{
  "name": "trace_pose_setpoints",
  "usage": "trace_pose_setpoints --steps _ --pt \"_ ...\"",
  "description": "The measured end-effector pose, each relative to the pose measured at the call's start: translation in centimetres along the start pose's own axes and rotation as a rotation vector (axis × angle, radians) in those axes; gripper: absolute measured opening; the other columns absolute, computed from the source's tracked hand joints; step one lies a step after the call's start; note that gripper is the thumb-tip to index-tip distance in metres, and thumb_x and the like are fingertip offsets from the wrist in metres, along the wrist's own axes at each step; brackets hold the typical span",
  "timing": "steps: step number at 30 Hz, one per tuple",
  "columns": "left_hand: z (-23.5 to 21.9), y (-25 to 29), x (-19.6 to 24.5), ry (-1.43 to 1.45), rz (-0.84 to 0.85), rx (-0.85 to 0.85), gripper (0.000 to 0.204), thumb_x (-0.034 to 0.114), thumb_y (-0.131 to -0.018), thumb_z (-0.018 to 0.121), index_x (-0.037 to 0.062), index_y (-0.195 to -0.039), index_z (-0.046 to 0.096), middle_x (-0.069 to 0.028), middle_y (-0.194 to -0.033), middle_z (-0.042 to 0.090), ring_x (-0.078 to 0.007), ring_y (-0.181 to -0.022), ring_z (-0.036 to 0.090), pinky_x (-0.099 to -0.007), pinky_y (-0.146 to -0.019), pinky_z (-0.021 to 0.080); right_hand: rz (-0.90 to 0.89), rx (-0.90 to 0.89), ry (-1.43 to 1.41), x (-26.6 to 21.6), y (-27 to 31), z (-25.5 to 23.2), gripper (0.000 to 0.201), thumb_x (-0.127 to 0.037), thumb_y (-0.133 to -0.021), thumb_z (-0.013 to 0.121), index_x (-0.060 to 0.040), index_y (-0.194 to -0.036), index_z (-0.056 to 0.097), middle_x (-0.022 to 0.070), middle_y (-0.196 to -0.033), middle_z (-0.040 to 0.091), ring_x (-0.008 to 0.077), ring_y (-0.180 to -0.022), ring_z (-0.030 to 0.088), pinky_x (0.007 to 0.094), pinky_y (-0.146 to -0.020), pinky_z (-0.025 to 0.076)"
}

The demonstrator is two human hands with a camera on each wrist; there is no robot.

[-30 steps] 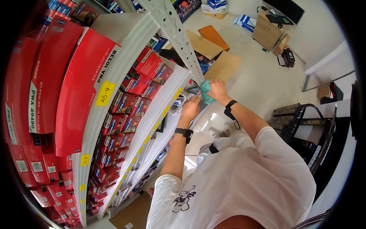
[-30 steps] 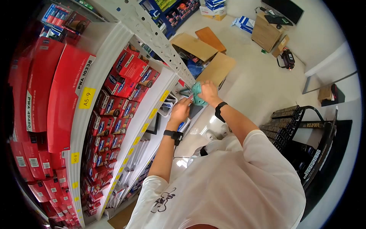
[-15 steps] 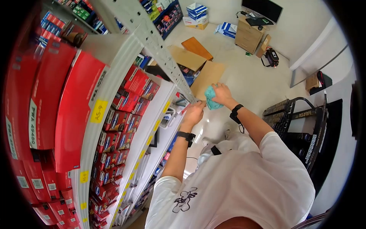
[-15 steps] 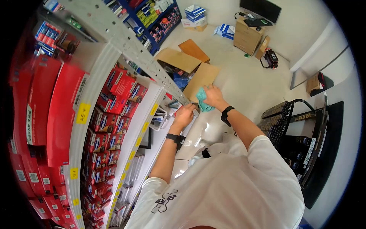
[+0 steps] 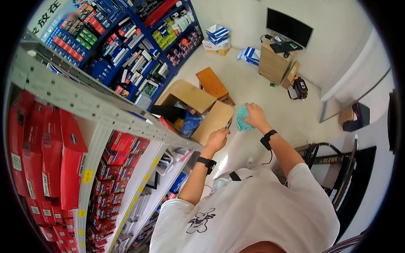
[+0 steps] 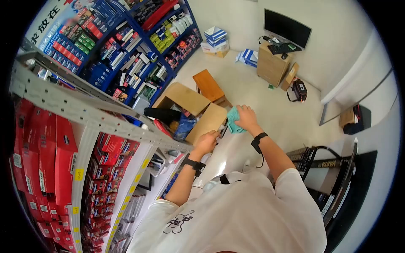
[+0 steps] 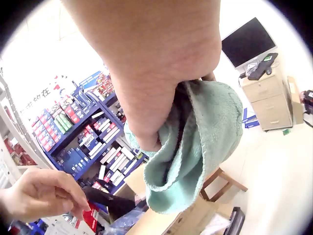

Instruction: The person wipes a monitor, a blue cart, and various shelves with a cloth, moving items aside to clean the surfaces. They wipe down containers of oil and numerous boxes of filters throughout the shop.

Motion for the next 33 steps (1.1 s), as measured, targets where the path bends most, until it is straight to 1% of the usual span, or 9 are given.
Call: trace_pose_setpoints --steps 8,13,15,18,23,24,25,27,33 --pt "0.8 -8.4 0.7 0.013 -0.004 0.026 0.026 0.002 -0.084 0.056 0.0072 -0.107 0.067 -0.015 -0.103 0.067 -0.0375 -0.097 0.065 -0.048 -0.083 0.052 0.054 0.021 -0.031 10.5 -2.2 -4.4 0.082 -0.028 -0.068 0.08 -0.0096 -0.142 0.051 0.0166 -0.126 0.058 0.0377 -0.114 0.057 0.0466 -0.096 0.048" --pt "0.1 -12.2 0.6 0.035 -0.109 0.02 0.024 0.004 -0.087 0.055 0.008 -0.107 0.067 -0.0147 -0.104 0.067 -0.0385 -0.097 0.065 -0.048 -0.083 0.052 0.137 0.0 -0.001 14.7 -3.5 -5.7 0.081 -0.025 -0.066 0.078 -0.0088 -0.141 0.052 0.018 -0.126 0.059 0.0388 -0.112 0.058 0.0472 -0.097 0.05" --pt "0.1 -13.5 0.1 0.024 -0.125 0.001 0.023 0.005 -0.088 0.054 0.0083 -0.106 0.066 -0.0145 -0.104 0.067 -0.0387 -0.096 0.065 -0.0482 -0.082 0.052 0.14 0.003 0.0 16.1 -4.5 -5.7 0.081 -0.025 -0.066 0.078 -0.0089 -0.141 0.052 0.0179 -0.125 0.059 0.0388 -0.112 0.058 0.0474 -0.096 0.05" --pt "0.7 -15.7 -0.9 0.049 -0.134 0.04 0.022 0.005 -0.088 0.054 0.0084 -0.106 0.066 -0.0147 -0.105 0.067 -0.0387 -0.096 0.065 -0.0483 -0.082 0.052 0.124 0.017 0.008 17.9 -6.6 -5.9 0.081 -0.026 -0.065 0.078 -0.0092 -0.141 0.052 0.0178 -0.124 0.059 0.0391 -0.11 0.058 0.0475 -0.095 0.05" --pt "1.5 -20.6 -2.8 0.086 -0.184 0.056 0.02 0.006 -0.09 0.053 0.008 -0.107 0.065 -0.016 -0.104 0.066 -0.0394 -0.097 0.065 -0.0489 -0.082 0.052 0.085 0.026 0.027 20.7 -12.5 -5.8 0.082 -0.027 -0.064 0.078 -0.0099 -0.14 0.053 0.0173 -0.123 0.06 0.0399 -0.109 0.058 0.048 -0.094 0.051" --pt "1.5 -21.7 -3.1 0.102 -0.194 0.049 0.021 0.007 -0.091 0.053 0.0078 -0.107 0.065 -0.0161 -0.106 0.066 -0.0397 -0.098 0.065 -0.049 -0.083 0.053 0.09 -0.008 0.013 21.3 -13.9 -5.9 0.082 -0.027 -0.065 0.078 -0.0111 -0.141 0.052 0.0156 -0.126 0.059 0.0384 -0.113 0.057 0.0479 -0.097 0.049" --pt "1.4 -22.5 -3.4 0.103 -0.2 0.064 0.021 0.007 -0.091 0.053 0.0078 -0.107 0.065 -0.0161 -0.106 0.066 -0.0397 -0.098 0.065 -0.049 -0.083 0.053 0.093 -0.04 -0.001 21.8 -15.5 -6.0 0.081 -0.027 -0.067 0.078 -0.0124 -0.142 0.051 0.0139 -0.129 0.058 0.0368 -0.116 0.056 0.0478 -0.099 0.048" --pt "1.1 -24.5 -3.8 0.129 -0.252 0.092 0.02 0.008 -0.093 0.053 0.0053 -0.109 0.066 -0.0171 -0.108 0.068 -0.0398 -0.098 0.065 -0.0464 -0.083 0.053 0.064 -0.031 0.004 22.8 -19.1 -6.3 0.081 -0.027 -0.066 0.079 -0.0126 -0.141 0.052 0.0137 -0.129 0.058 0.037 -0.116 0.056 0.0483 -0.099 0.048" --pt "-0.3 -29.8 -6.2 0.123 -0.337 0.192 0.021 0.01 -0.095 0.054 0.0056 -0.111 0.066 -0.0168 -0.109 0.068 -0.0393 -0.099 0.065 -0.0458 -0.084 0.053 -0.065 -0.036 0.064 24.4 -29.6 -8.1 0.08 -0.028 -0.067 0.08 -0.0126 -0.141 0.053 0.0139 -0.127 0.058 0.0375 -0.116 0.056 0.0485 -0.099 0.048"
Point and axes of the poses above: each hand's wrist, its own y-axis away from the middle knuckle, its own z-axis out of the palm, x = y × z, the point moved 2 cm from there along -y, towards the middle knuckle
